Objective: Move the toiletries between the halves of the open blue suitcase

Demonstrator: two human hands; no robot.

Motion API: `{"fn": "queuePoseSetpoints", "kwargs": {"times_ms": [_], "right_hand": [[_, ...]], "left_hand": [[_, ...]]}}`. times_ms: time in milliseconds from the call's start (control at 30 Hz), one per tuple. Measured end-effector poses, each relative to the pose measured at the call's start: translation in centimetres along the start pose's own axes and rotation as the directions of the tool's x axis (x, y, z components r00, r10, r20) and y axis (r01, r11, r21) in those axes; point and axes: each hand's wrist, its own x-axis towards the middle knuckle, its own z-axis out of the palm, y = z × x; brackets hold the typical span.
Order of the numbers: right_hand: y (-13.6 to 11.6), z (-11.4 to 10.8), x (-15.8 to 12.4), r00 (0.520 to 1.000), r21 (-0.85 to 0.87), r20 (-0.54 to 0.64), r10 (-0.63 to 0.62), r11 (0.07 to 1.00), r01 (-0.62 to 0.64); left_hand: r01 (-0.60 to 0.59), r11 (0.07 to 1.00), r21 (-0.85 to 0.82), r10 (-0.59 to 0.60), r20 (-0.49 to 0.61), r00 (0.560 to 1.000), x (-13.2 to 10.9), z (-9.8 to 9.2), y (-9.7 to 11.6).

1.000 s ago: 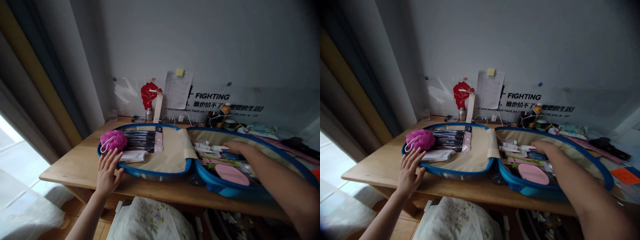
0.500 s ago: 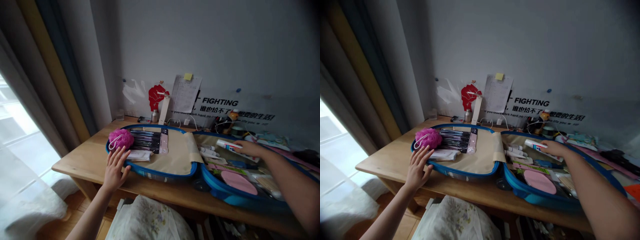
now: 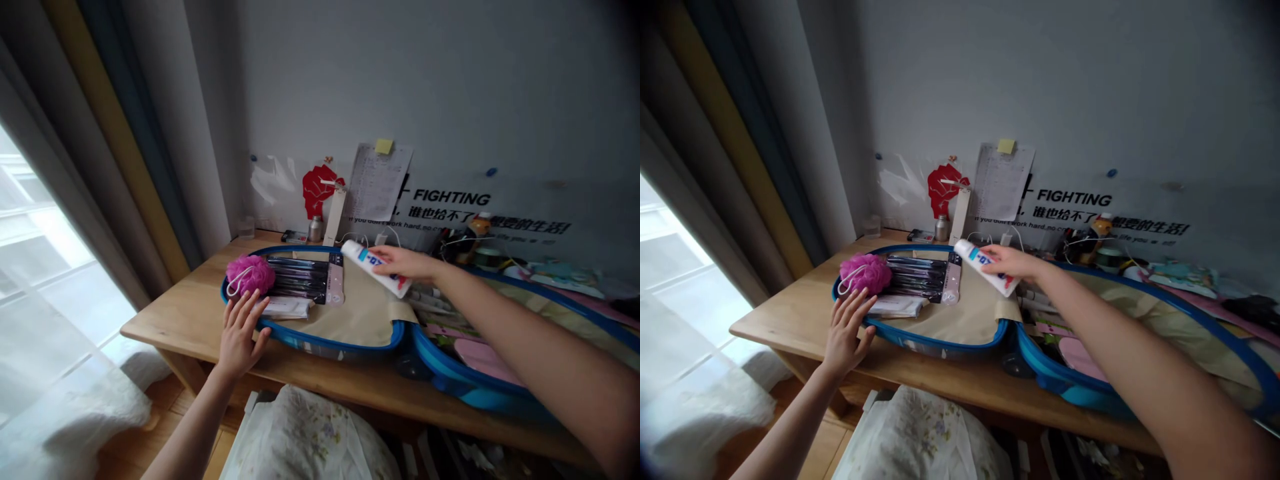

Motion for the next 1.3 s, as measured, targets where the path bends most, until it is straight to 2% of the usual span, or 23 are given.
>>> {"fn": "queuePoseSetpoints", "kwargs": {"times_ms": [67,133,200,300,467,800,1133,1300], "right_hand": [[-2.2,2.9,0.4,0.98,-0.075,0.198,0.005,0.997,0.011],[-4.1,5.4,0.8,0.954,-0.229,0.301,-0.016,0.969,0.088],[-5.5,7.7,1.2,0.934,-0.342,0.354,-0.043,0.924,0.172],[-7.1,10.6,2.1,0.915,-0.393,0.398,-0.065,0.889,0.234],[-8.3,13.8,3.1,0.898,-0.457,0.431,-0.092,0.836,0.305],[-8.0,15.4,3.5,0.847,-0.458,0.502,-0.173,0.778,0.43],[-8.5,16.3,2.5,0.884,-0.586,0.428,-0.189,0.686,0.431],[-8.5,16.7,2.3,0.903,-0.602,0.383,-0.197,0.688,0.405]], "left_hand": [[-0.011,1.0,0.0,0.011,-0.012,1.0,0.1,0.0,0.1],[-0.017,1.0,-0.001,0.017,-0.014,1.0,0.1,-0.1,0.1],[-0.016,1.0,0.0,0.016,-0.009,1.0,0.2,-0.2,0.1],[-0.02,1.0,0.001,0.02,-0.011,1.0,0.2,-0.2,0.1],[-0.015,1.0,0.004,0.015,0.002,1.0,0.1,-0.1,0.1],[0.012,1.0,-0.005,-0.012,0.017,1.0,0.1,-0.1,0.2],[0.003,1.0,-0.007,-0.003,0.003,1.0,0.2,-0.2,0.3],[0.003,1.0,-0.006,-0.003,0.005,1.0,0.1,-0.1,0.1]]}}
